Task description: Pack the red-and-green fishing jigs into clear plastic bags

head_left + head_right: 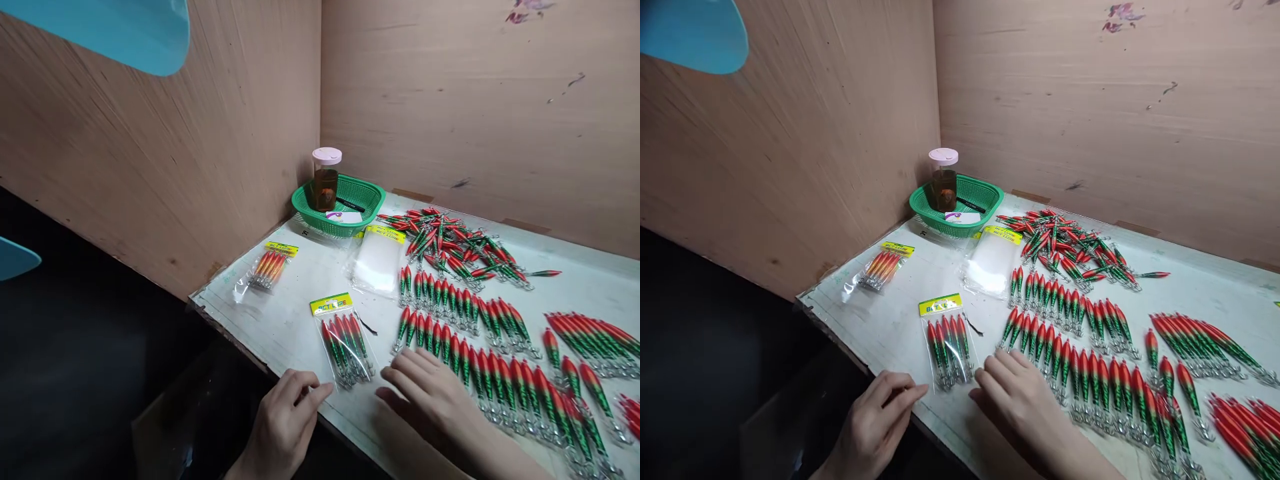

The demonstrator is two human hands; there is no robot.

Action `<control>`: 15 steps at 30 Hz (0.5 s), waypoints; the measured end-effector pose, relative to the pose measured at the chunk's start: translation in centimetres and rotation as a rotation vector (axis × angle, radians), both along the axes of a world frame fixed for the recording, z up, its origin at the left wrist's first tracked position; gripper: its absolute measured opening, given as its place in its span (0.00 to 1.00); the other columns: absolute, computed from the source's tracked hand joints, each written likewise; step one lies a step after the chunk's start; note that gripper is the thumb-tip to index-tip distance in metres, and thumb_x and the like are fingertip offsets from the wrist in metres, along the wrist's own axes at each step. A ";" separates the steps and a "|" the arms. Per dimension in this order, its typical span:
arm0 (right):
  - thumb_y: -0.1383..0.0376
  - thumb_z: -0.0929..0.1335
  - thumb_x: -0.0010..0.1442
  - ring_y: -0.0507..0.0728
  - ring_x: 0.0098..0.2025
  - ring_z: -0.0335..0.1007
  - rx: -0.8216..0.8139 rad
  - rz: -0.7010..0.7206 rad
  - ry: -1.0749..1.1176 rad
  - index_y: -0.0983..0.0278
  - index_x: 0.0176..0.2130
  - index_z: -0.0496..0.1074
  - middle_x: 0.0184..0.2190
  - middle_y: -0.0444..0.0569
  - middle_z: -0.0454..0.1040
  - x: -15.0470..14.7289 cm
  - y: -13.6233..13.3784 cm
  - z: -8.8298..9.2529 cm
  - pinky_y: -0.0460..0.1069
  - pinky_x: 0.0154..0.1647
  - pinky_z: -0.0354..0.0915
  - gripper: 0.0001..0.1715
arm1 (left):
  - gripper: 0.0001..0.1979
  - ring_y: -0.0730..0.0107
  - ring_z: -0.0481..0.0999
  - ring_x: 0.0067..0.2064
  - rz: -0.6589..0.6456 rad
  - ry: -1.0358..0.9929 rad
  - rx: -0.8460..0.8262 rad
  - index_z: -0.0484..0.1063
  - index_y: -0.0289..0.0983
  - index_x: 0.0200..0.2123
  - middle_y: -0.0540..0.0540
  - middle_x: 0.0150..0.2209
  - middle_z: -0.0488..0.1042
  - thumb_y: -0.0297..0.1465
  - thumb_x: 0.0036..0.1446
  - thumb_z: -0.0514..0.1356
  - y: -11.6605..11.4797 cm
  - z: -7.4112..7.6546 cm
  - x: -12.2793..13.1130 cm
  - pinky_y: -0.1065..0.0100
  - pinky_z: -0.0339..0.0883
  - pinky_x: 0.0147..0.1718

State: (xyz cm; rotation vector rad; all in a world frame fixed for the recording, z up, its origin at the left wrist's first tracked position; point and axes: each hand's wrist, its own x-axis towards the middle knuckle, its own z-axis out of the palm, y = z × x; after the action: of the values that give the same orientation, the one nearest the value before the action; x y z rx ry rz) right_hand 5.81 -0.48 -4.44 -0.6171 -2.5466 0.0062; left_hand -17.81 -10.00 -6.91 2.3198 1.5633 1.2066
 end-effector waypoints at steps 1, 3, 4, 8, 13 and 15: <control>0.68 0.61 0.65 0.53 0.27 0.60 -0.041 -0.055 0.036 0.65 0.33 0.68 0.25 0.46 0.67 0.5 -0.3 0.3 0.49 0.30 0.51 0.09 | 0.19 0.72 0.70 0.32 -0.023 0.020 0.051 0.71 0.38 0.46 0.46 0.32 0.70 0.15 0.56 0.51 -0.2 -0.2 0.3 0.73 0.68 0.28; 0.69 0.62 0.65 0.52 0.27 0.61 -0.095 -0.135 0.074 0.64 0.34 0.67 0.26 0.46 0.67 1.2 -0.9 0.7 0.48 0.29 0.52 0.07 | 0.16 0.71 0.69 0.31 -0.022 -0.001 0.090 0.71 0.36 0.44 0.45 0.32 0.69 0.17 0.54 0.53 -0.2 -0.5 1.1 0.72 0.68 0.28; 0.69 0.62 0.65 0.52 0.26 0.61 -0.094 -0.149 0.068 0.64 0.34 0.67 0.26 0.46 0.67 1.2 -1.0 0.8 0.47 0.29 0.52 0.08 | 0.14 0.70 0.69 0.33 -0.012 -0.022 0.083 0.71 0.35 0.43 0.44 0.33 0.69 0.19 0.54 0.55 0.0 -0.5 1.6 0.70 0.69 0.29; 0.69 0.58 0.66 0.52 0.25 0.60 -0.010 -0.144 -0.021 0.63 0.29 0.66 0.24 0.45 0.66 0.2 -1.1 0.2 0.47 0.27 0.51 0.14 | 0.13 0.61 0.69 0.40 0.058 0.021 0.008 0.70 0.35 0.44 0.40 0.39 0.71 0.25 0.54 0.59 1.7 0.1 3.7 0.60 0.71 0.36; 0.69 0.56 0.67 0.53 0.25 0.58 0.009 -0.154 -0.038 0.63 0.27 0.64 0.23 0.45 0.65 -1.1 -0.1 -0.9 0.47 0.27 0.51 0.18 | 0.12 0.58 0.69 0.45 0.031 0.097 0.036 0.72 0.36 0.42 0.43 0.42 0.75 0.22 0.54 0.58 4.2 0.6 4.6 0.56 0.68 0.43; 0.69 0.56 0.67 0.53 0.25 0.57 0.003 -0.151 -0.034 0.63 0.26 0.64 0.23 0.45 0.65 -1.2 0.2 -1.0 0.47 0.28 0.50 0.19 | 0.10 0.59 0.70 0.44 -0.004 0.087 0.083 0.72 0.36 0.39 0.45 0.39 0.76 0.21 0.54 0.57 4.8 0.7 4.6 0.57 0.68 0.43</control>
State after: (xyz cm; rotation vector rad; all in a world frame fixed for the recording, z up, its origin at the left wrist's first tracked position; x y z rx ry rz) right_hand 4.59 -0.32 -5.41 -0.8132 -2.5250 -0.0610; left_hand -13.25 -5.22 -6.24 2.4583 1.5625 1.2073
